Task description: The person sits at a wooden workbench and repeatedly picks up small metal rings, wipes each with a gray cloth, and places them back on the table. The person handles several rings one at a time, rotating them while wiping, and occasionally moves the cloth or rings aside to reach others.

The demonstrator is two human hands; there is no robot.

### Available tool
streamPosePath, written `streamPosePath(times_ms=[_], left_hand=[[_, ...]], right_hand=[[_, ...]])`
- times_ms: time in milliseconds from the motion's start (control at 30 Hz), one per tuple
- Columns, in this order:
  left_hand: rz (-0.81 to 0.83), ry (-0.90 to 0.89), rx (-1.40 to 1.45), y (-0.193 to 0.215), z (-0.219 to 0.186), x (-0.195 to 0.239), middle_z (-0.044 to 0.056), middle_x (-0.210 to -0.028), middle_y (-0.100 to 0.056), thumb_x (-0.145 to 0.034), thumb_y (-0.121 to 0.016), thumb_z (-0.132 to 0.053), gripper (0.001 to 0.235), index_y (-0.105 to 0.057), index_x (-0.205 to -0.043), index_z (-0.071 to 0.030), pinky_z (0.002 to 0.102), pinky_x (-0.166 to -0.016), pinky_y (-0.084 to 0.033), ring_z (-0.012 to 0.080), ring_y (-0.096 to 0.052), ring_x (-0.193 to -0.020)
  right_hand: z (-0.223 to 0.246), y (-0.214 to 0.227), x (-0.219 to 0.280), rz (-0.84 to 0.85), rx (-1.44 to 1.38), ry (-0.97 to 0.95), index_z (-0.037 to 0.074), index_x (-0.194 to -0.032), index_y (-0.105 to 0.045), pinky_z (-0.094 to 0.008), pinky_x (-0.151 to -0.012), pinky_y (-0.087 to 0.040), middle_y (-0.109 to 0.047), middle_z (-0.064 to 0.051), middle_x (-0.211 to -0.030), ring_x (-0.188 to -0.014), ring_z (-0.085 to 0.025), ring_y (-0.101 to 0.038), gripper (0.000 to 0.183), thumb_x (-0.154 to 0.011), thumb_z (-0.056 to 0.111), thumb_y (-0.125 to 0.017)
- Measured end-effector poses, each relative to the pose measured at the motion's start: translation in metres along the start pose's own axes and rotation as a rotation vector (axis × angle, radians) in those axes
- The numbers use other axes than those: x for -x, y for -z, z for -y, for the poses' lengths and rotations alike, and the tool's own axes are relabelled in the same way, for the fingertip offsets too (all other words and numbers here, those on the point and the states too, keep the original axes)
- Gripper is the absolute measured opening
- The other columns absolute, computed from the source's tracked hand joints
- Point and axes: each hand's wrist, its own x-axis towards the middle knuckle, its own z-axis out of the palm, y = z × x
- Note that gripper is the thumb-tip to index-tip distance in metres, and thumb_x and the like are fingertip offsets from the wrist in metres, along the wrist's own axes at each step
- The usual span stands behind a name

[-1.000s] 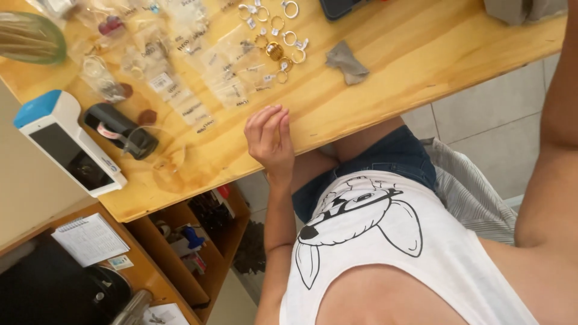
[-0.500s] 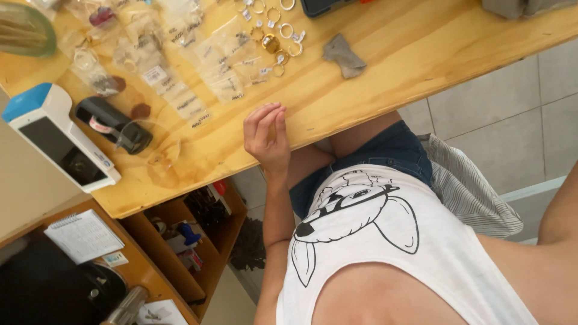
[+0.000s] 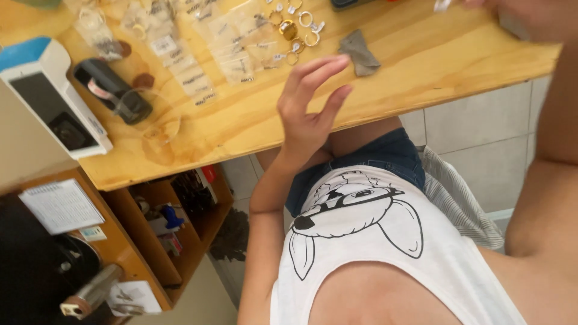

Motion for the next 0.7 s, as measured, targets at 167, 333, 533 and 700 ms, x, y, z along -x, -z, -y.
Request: streamPosePath(times_ms=[167,333,533,700], left_hand=[[0.328,0.149,0.233,-0.002,-0.025,-0.019,-0.001,-0.147,-0.063,-0.1,-0.082,-0.037,0.058,-0.055,-0.146,-0.018,0.034,-0.129,-0.057,0.0174,-0.066,-0.142],[0.21,0.208,0.33,-0.005,-0.034,-0.022,0.004,-0.114,-0.068,-0.098,-0.078,-0.014,0.023,-0.065,-0.117,-0.011,0.029,-0.099,-0.061,0.0178,-0.068,-0.107],[0.196,0.28,0.306,0.006,-0.021,-0.014,0.003,-0.104,-0.068,-0.097,-0.076,-0.011,0.013,-0.07,-0.108,-0.013,0.027,-0.09,-0.056,0.0155,-0.065,-0.099],[0.11,0.225,0.228,0.019,-0.011,-0.007,0.005,-0.093,-0.064,-0.093,-0.075,-0.004,0.008,-0.068,-0.094,-0.007,0.029,-0.086,-0.053,0.0196,-0.063,-0.091]], right_hand=[[0.206,-0.105,-0.001,0.117,-0.013,0.343,-0.017,-0.112,-0.062,-0.033,-0.098,-0.051,-0.067,-0.025,-0.109,-0.105,-0.03,-0.067,0.007,-0.111,-0.015,-0.07],[0.22,-0.142,0.004,0.049,-0.108,0.408,-0.018,-0.104,-0.062,-0.034,-0.082,-0.044,-0.065,-0.027,-0.1,-0.092,-0.031,-0.061,0.014,-0.106,-0.01,-0.075],[0.226,-0.161,-0.003,-0.018,-0.007,0.57,-0.014,-0.102,-0.068,-0.037,-0.084,-0.049,-0.069,-0.025,-0.102,-0.091,-0.031,-0.063,0.014,-0.107,-0.004,-0.076],[0.201,-0.166,-0.024,-0.15,0.199,0.658,-0.016,-0.123,-0.067,-0.041,-0.09,-0.052,-0.071,-0.027,-0.111,-0.095,-0.033,-0.067,0.019,-0.113,-0.008,-0.081]])
